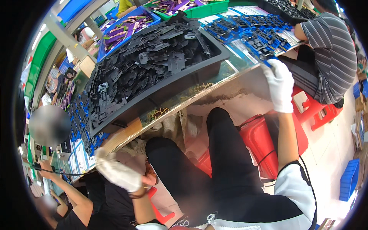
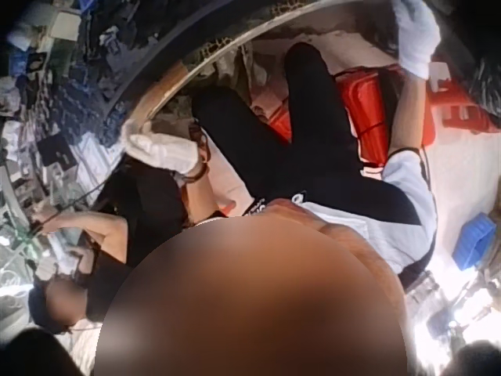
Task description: The person assembles toy cars by taking plastic base components from a tray, fitting and snapping them onto toy car bodies by hand, and placing the assembled cars onto the workstation table.
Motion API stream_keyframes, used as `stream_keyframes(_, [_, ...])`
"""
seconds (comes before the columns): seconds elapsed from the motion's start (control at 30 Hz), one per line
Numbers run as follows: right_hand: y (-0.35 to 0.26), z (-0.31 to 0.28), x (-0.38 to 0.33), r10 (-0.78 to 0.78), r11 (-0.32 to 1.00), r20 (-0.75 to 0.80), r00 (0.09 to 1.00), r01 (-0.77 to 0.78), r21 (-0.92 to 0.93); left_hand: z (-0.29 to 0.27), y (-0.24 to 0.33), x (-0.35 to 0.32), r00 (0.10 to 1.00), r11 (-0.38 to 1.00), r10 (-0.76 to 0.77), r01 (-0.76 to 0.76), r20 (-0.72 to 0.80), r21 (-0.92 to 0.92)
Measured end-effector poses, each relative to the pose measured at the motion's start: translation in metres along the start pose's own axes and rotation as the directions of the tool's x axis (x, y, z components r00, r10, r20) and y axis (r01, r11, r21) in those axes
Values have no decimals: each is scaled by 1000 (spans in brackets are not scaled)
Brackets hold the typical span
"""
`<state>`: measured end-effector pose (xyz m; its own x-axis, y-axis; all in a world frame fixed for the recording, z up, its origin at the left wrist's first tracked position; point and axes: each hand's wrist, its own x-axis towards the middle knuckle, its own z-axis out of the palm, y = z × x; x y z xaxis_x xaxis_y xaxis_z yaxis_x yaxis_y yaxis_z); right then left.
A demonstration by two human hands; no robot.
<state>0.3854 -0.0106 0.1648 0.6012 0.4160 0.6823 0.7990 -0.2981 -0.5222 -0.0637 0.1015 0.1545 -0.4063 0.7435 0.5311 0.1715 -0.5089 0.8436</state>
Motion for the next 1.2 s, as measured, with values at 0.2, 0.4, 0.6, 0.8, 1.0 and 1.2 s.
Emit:
stream_keyframes(0.2, [-95, -63, -11, -45, 936, 110, 993, 4, 351, 83, 29, -103, 637, 435, -352, 760, 686, -483])
stream_keyframes(0.4, [-160, -48, -51, -454, 871, 493, 742, 254, 420, 122, 72, -107, 591, 52, -308, 793, 745, -607])
stream_keyframes(0.6, [-183, -24, -31, -725, 684, 488, 485, 430, 589, 100, 51, -83, 613, -84, -562, 626, 556, -775])
stream_keyframes(0.8, [-195, 59, 66, -899, 321, 379, 219, 918, 232, 78, 46, -68, 510, -167, -670, 605, 540, -778])
stream_keyframes(1.0, [-209, 104, 97, -791, 1, 608, -75, 992, 124, 70, 23, -66, 492, -300, -536, 649, 687, -699])
stream_keyframes(1.2, [-214, 96, 112, -920, 60, 387, -59, 955, 289, 64, 21, -59, 498, -293, -546, 640, 674, -710])
